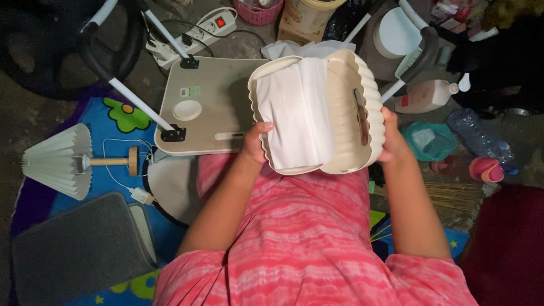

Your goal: The person is seen cleaning a folding desk and then putting items back in a basket.

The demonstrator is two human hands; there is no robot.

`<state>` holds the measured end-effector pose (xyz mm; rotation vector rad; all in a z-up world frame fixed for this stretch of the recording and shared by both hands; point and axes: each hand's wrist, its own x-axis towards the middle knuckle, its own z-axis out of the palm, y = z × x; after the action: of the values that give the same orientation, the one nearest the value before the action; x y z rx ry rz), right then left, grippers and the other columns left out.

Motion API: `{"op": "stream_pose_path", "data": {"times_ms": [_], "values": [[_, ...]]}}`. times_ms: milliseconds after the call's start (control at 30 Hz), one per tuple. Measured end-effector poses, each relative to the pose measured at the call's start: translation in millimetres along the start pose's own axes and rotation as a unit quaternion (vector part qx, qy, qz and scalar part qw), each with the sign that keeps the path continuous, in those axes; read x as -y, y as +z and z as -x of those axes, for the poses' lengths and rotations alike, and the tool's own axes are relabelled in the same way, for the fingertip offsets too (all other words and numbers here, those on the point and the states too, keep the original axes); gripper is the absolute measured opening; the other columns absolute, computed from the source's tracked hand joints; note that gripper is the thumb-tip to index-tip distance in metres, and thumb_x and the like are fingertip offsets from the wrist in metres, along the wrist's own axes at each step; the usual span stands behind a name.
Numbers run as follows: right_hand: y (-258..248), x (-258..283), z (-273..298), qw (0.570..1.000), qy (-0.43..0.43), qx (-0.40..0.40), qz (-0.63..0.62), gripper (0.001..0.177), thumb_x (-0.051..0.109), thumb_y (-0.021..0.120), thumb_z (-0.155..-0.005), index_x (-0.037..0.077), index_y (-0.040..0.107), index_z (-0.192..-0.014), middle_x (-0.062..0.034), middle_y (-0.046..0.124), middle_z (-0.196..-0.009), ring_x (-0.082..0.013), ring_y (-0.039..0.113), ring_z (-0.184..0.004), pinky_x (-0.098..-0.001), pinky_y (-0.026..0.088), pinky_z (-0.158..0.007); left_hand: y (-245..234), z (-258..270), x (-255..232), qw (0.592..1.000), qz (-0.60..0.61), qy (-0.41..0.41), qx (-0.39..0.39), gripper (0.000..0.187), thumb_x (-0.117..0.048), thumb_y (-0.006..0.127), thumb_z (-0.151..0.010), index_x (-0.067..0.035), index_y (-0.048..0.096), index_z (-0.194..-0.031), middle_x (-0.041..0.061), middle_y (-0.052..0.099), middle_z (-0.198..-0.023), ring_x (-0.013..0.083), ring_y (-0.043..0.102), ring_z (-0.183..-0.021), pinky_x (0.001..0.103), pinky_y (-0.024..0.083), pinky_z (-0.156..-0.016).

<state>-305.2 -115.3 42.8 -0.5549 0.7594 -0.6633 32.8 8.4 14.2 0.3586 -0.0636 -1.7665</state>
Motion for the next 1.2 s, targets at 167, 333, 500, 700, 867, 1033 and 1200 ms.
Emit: {"op": "stream_pose_path", "data": {"times_ms": [167,333,500,700,867,1033,1200], "values": [[-30,4,-3,0.997,0.016,0.065,0.042,0.08,0.053,0.069,-0.09,0.0,0.047,-0.145,-0.013,0.058,-0.13,-0.0242,0.058,-0.115,-0.0405,0.051,-0.097,8,4,-7,0.994,-0.097,0.051,-0.023,0.07,-0.01,0.068,-0.082,0.002,0.045,-0.147,0.019,0.064,-0.126,0.0326,0.067,-0.114,0.048,0.057,-0.098],[87,43,28,0.973,-0.004,-0.007,0.231,0.114,0.055,0.078,-0.074,0.011,0.021,-0.162,-0.0098,0.046,-0.152,-0.0237,0.048,-0.137,-0.0417,0.046,-0.107,23,-3,0,0.984,-0.136,0.103,-0.053,0.07,0.0,0.07,-0.083,0.001,0.044,-0.148,0.018,0.063,-0.13,0.0304,0.065,-0.119,0.045,0.057,-0.099],[112,43,38,0.905,-0.123,-0.03,0.406,0.109,0.04,0.076,-0.083,0.004,0.018,-0.168,-0.0193,0.04,-0.164,-0.0304,0.037,-0.153,-0.0434,0.029,-0.125,17,-19,25,0.96,-0.204,0.166,-0.099,0.075,0.007,0.072,-0.082,-0.003,0.038,-0.148,0.015,0.06,-0.131,0.0284,0.063,-0.119,0.045,0.056,-0.1],[184,37,49,0.815,-0.184,-0.044,0.548,0.121,0.037,0.085,-0.077,0.001,0.01,-0.165,-0.0242,0.041,-0.161,-0.0324,0.043,-0.148,-0.0412,0.036,-0.12,23,-28,45,0.949,-0.206,0.216,-0.097,0.084,0.007,0.07,-0.08,-0.011,0.032,-0.153,0.013,0.056,-0.141,0.0262,0.058,-0.128,0.042,0.052,-0.106],[204,32,43,0.769,-0.178,-0.087,0.608,0.13,0.044,0.089,-0.071,-0.003,0.011,-0.163,-0.0285,0.045,-0.157,-0.0349,0.049,-0.145,-0.0401,0.04,-0.117,31,-23,46,0.95,-0.207,0.205,-0.111,0.082,0.002,0.072,-0.086,-0.013,0.027,-0.153,0.013,0.053,-0.141,0.0267,0.057,-0.128,0.043,0.052,-0.104],[209,28,40,0.754,-0.198,-0.075,0.622,0.13,0.046,0.09,-0.073,-0.005,0.012,-0.164,-0.0308,0.045,-0.157,-0.0374,0.049,-0.147,-0.041,0.039,-0.119,24,-19,48,0.97,-0.144,0.186,-0.064,0.065,-0.017,0.06,-0.098,-0.013,0.029,-0.155,0.015,0.052,-0.143,0.0299,0.056,-0.128,0.048,0.05,-0.105],[208,23,36,0.725,-0.223,-0.063,0.649,0.13,0.044,0.093,-0.07,-0.006,0.017,-0.163,-0.0314,0.041,-0.161,-0.0385,0.045,-0.15,-0.0421,0.036,-0.121,38,-15,43,0.995,-0.002,0.101,-0.003,0.066,-0.05,0.032,-0.109,-0.003,0.041,-0.155,0.021,0.053,-0.151,0.0362,0.055,-0.136,0.05,0.043,-0.117]]}}
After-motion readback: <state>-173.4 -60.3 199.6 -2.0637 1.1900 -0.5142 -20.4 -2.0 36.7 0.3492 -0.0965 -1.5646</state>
